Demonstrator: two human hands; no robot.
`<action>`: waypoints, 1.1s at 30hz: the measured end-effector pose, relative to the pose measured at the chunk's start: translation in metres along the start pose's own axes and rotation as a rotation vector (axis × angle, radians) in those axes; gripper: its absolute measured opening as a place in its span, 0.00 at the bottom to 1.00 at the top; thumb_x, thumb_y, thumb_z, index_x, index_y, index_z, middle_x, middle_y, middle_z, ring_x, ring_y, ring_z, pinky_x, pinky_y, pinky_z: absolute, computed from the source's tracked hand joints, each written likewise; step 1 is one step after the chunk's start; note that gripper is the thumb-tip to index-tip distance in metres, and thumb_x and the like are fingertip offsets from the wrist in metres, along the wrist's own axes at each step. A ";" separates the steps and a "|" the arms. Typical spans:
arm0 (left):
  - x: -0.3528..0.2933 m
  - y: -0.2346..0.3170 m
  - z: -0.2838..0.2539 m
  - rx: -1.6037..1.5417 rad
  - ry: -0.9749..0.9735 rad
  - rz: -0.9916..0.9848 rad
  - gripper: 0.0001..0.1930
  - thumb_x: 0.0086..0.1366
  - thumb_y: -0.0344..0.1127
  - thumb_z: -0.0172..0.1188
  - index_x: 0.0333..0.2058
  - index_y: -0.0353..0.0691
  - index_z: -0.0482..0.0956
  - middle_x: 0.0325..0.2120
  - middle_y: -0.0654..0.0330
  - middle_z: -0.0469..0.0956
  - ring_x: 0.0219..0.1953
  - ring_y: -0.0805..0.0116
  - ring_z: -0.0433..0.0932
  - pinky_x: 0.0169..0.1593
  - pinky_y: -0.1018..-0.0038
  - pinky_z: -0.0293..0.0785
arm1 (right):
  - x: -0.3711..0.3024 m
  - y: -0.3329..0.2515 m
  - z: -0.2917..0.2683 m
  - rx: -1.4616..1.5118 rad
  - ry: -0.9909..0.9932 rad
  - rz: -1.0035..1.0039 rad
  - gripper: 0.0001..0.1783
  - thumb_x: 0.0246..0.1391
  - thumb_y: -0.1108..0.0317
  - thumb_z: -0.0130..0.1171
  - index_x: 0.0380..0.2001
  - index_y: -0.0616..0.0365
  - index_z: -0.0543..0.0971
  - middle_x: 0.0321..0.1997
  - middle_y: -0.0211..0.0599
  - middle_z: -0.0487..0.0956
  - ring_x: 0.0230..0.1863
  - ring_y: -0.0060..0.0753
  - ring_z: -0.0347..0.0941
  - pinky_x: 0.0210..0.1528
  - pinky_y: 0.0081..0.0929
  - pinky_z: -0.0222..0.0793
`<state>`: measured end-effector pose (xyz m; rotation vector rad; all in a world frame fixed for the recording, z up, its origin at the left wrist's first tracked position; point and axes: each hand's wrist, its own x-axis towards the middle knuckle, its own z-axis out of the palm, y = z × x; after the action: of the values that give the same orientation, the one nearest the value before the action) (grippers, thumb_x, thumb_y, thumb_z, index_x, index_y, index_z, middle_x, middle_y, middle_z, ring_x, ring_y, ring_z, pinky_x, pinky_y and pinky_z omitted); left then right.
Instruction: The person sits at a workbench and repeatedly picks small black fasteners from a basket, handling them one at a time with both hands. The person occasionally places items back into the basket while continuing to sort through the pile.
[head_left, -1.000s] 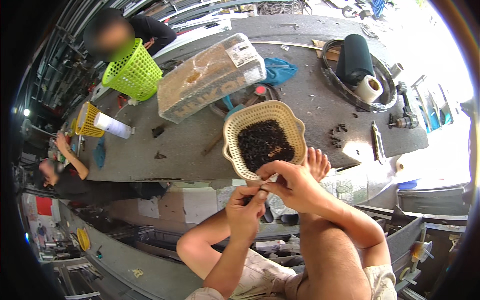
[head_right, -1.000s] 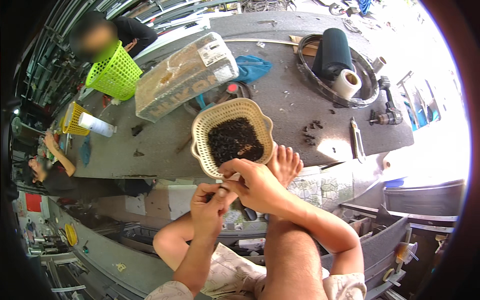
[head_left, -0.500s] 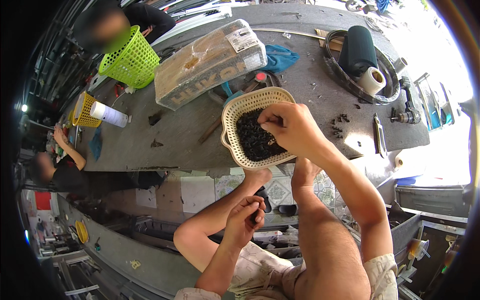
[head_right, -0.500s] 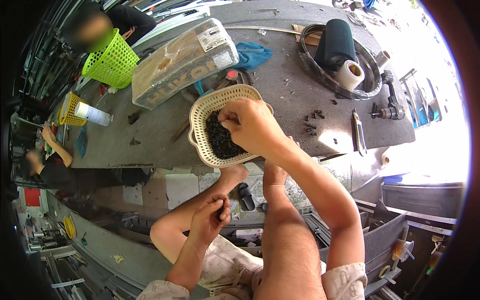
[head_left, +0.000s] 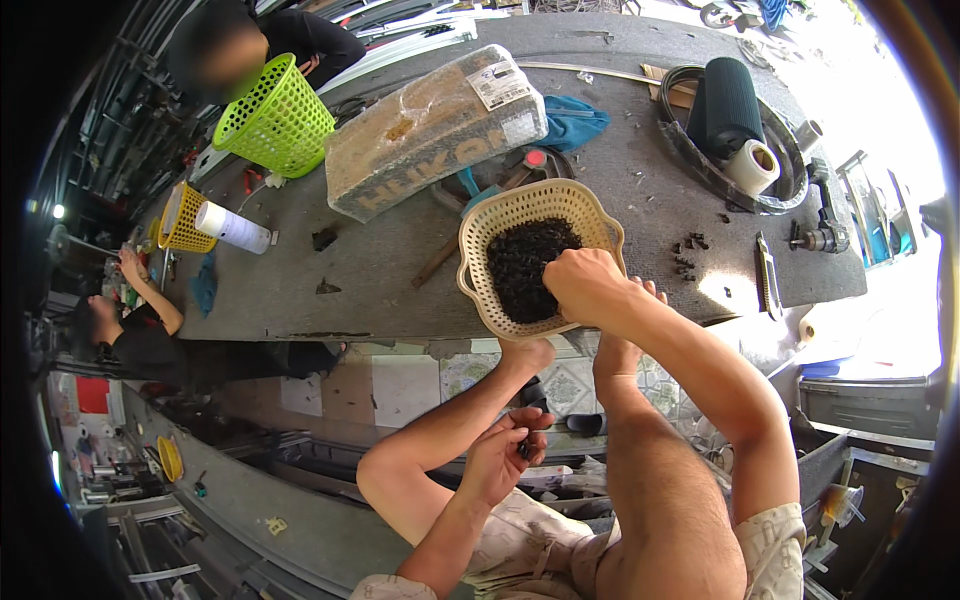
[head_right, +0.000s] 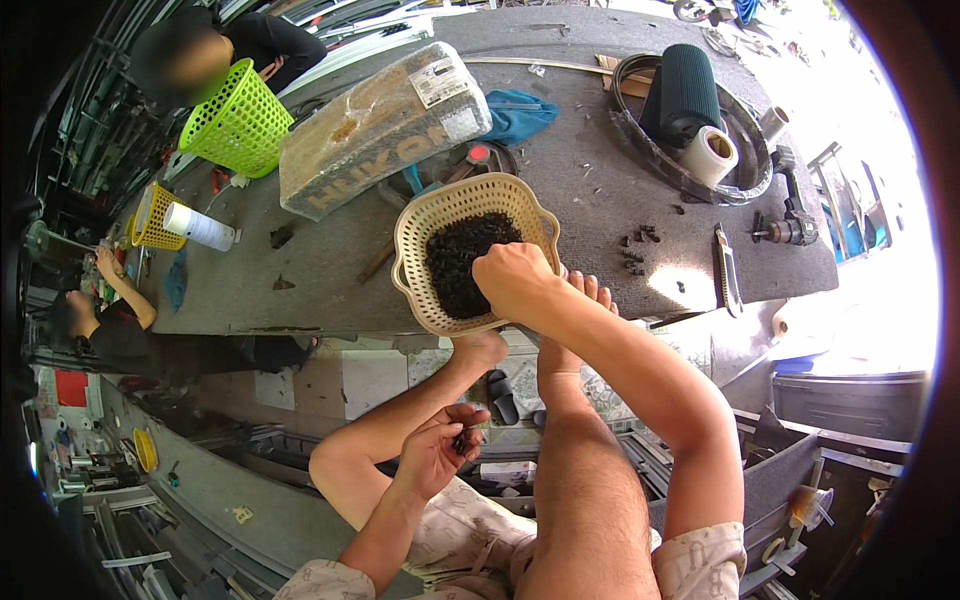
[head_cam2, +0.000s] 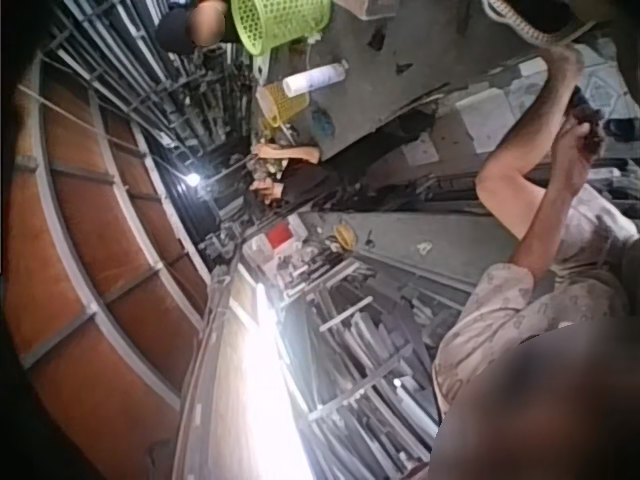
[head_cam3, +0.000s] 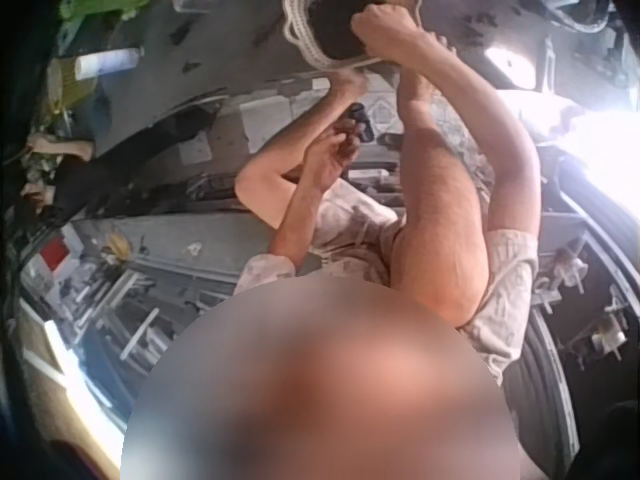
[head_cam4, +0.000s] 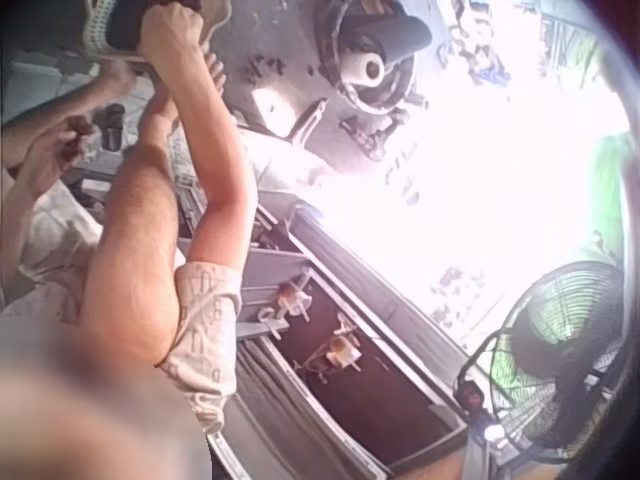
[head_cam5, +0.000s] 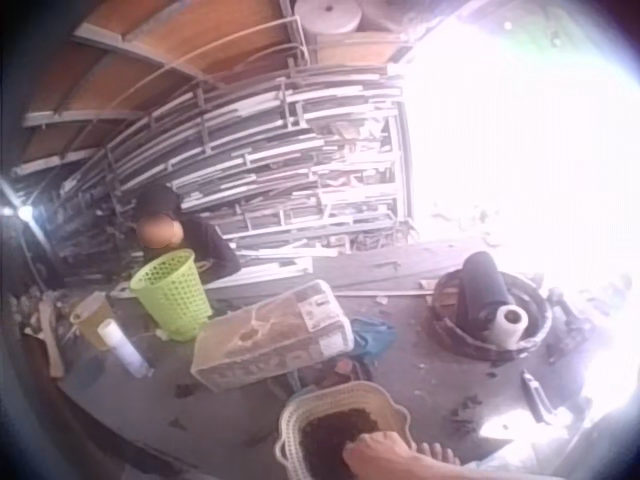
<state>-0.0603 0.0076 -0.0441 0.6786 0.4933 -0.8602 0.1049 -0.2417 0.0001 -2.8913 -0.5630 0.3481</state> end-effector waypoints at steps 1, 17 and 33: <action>0.000 0.001 0.002 0.005 -0.005 0.010 0.11 0.75 0.31 0.52 0.52 0.36 0.74 0.49 0.50 0.80 0.36 0.68 0.78 0.37 0.73 0.75 | 0.001 -0.002 0.001 -0.019 0.020 0.004 0.06 0.37 0.72 0.68 0.23 0.61 0.86 0.24 0.49 0.83 0.29 0.51 0.84 0.33 0.39 0.80; 0.000 0.025 0.027 0.007 -0.092 0.093 0.17 0.78 0.45 0.52 0.49 0.34 0.76 0.28 0.64 0.70 0.23 0.75 0.66 0.23 0.79 0.61 | -0.020 0.004 -0.007 0.923 0.363 0.248 0.07 0.57 0.73 0.66 0.39 0.61 0.86 0.29 0.40 0.85 0.26 0.30 0.80 0.31 0.30 0.76; 0.001 0.026 0.041 0.043 -0.128 0.112 0.19 0.77 0.41 0.54 0.55 0.30 0.74 0.37 0.57 0.79 0.28 0.73 0.72 0.26 0.78 0.66 | -0.007 0.023 -0.023 0.349 0.716 0.144 0.07 0.51 0.70 0.66 0.35 0.57 0.82 0.31 0.44 0.84 0.37 0.57 0.82 0.39 0.47 0.78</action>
<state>-0.0336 -0.0098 -0.0075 0.6797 0.3199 -0.8048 0.1122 -0.2681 0.0192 -2.4692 -0.1468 -0.5098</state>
